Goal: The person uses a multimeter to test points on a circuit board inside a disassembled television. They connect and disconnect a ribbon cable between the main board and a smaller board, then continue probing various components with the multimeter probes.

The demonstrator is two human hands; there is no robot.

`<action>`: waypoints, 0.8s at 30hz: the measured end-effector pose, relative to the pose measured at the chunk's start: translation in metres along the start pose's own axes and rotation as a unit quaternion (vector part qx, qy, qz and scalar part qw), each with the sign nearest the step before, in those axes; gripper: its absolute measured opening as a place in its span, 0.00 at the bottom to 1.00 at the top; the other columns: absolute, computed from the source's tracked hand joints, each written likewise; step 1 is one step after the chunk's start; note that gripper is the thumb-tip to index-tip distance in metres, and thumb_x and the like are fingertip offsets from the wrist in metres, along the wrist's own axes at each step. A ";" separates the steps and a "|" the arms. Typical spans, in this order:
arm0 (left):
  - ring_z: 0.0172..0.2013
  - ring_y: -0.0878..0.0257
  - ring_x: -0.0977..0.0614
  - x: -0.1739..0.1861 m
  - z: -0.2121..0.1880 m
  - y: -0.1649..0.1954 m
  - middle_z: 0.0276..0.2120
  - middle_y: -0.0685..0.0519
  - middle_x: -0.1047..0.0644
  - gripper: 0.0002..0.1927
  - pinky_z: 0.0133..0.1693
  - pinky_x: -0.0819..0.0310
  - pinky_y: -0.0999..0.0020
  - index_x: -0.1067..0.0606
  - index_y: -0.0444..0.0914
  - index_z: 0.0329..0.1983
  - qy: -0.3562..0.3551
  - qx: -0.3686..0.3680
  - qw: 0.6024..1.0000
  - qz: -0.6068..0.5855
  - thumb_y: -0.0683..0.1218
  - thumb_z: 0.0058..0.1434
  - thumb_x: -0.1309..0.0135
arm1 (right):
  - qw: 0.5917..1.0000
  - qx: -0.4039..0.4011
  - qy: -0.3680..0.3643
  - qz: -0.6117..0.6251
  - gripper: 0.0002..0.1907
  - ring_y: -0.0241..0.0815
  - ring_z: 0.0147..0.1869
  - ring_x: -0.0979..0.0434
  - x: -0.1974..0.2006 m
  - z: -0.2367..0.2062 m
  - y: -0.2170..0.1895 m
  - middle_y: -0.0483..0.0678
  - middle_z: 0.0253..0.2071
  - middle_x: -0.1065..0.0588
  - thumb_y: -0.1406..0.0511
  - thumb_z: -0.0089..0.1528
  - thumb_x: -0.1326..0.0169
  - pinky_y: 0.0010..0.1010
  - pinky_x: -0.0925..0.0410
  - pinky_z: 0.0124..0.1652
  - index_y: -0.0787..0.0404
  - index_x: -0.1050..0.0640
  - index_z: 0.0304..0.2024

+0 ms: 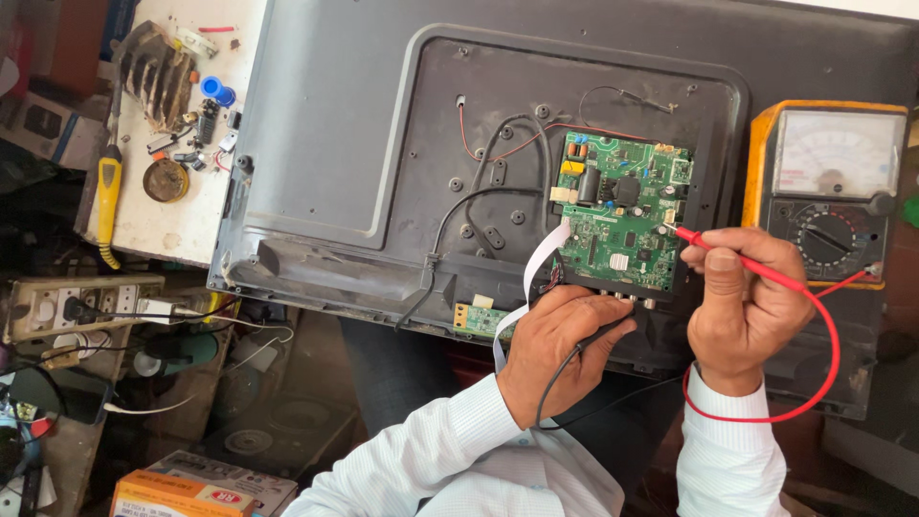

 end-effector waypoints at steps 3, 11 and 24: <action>0.44 0.54 0.18 0.000 0.000 0.000 0.43 0.50 0.18 0.11 0.47 0.21 0.63 0.23 0.34 0.46 0.002 -0.001 1.000 0.000 0.37 0.62 0.35 | 0.999 0.018 -0.032 0.003 0.09 0.33 0.38 0.22 -0.005 0.009 -0.008 0.50 0.40 0.23 0.66 0.79 0.44 0.19 0.29 0.40 0.68 0.25 0.49; 0.44 0.54 0.18 0.002 0.001 0.002 0.43 0.50 0.19 0.12 0.47 0.22 0.63 0.23 0.35 0.46 0.006 -0.002 1.000 0.003 0.38 0.62 0.35 | 0.982 0.005 -0.162 -0.094 0.05 0.33 0.37 0.20 -0.042 0.035 -0.022 0.48 0.35 0.21 0.68 0.73 0.41 0.21 0.30 0.38 0.66 0.21 0.46; 0.44 0.53 0.18 0.000 0.000 0.000 0.43 0.50 0.18 0.12 0.47 0.21 0.62 0.23 0.35 0.47 0.007 0.003 1.000 0.001 0.38 0.62 0.35 | 0.972 0.012 -0.189 -0.142 0.05 0.37 0.37 0.19 -0.058 0.037 -0.028 0.49 0.36 0.21 0.68 0.69 0.41 0.24 0.30 0.36 0.65 0.20 0.43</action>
Point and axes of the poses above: each hand's wrist, its own z-axis towards the middle knuckle, its own x-axis out of the back of the hand, y = z × x, the point moved 7 cm from there along z, towards the middle knuckle
